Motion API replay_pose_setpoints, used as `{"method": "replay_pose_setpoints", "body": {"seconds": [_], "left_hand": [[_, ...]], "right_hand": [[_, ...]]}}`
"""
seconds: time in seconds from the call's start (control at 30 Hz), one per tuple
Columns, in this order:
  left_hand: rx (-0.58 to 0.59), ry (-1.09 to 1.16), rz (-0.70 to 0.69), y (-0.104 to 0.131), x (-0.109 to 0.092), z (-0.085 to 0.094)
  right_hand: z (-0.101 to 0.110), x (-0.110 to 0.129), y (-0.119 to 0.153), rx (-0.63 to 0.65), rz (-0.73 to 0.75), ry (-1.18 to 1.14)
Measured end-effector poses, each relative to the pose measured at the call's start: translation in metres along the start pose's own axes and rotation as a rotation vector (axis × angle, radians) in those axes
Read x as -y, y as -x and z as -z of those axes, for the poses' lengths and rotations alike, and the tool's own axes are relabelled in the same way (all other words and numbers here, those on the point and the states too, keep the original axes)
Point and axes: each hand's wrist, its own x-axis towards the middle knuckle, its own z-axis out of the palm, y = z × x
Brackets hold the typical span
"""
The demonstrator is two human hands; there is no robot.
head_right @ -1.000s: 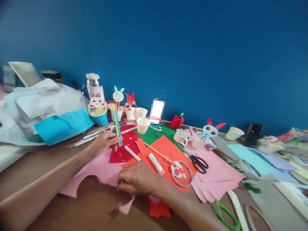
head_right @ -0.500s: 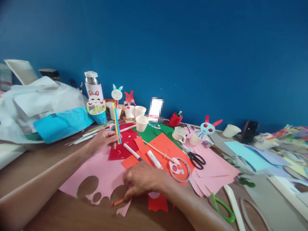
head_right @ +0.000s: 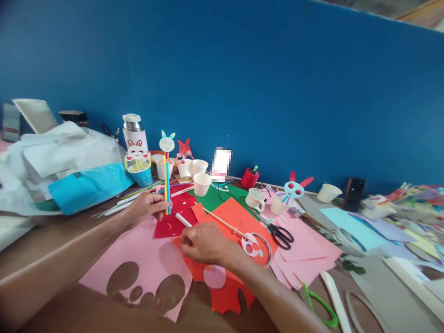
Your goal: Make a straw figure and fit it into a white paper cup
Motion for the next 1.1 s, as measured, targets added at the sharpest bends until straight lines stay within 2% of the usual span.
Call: {"method": "replay_pose_setpoints", "body": {"seconds": [0.07,0.17,0.43,0.53,0.63,0.73,0.83,0.97,1.1], "left_hand": [[-0.004,0.004,0.013,0.002,0.006,0.001],[-0.037,0.042,0.04,0.002,0.016,0.003],[-0.039,0.116,0.11,0.006,0.031,0.002],[-0.036,0.138,0.129,0.009,0.033,0.002],[-0.034,0.097,0.134,0.011,0.033,-0.001],[-0.005,0.038,0.123,0.013,0.032,-0.007],[0.009,0.006,0.108,0.014,0.033,-0.012],[0.013,-0.01,0.086,0.014,0.038,-0.012],[0.034,-0.002,0.106,0.012,0.041,-0.011]], "right_hand": [[-0.006,-0.009,-0.006,-0.15,-0.135,-0.002],[-0.016,-0.018,-0.011,-0.281,-0.256,-0.016],[-0.027,-0.042,-0.014,-0.436,-0.366,-0.158],[-0.025,-0.043,-0.014,-0.497,-0.384,-0.184],[-0.023,-0.028,-0.009,-0.453,-0.24,-0.183],[-0.031,-0.006,-0.003,-0.366,0.084,-0.14],[-0.047,0.008,0.001,-0.335,0.361,-0.024],[-0.066,0.011,0.0,-0.306,0.457,0.151],[-0.07,0.01,-0.004,-0.323,0.507,0.205]]}}
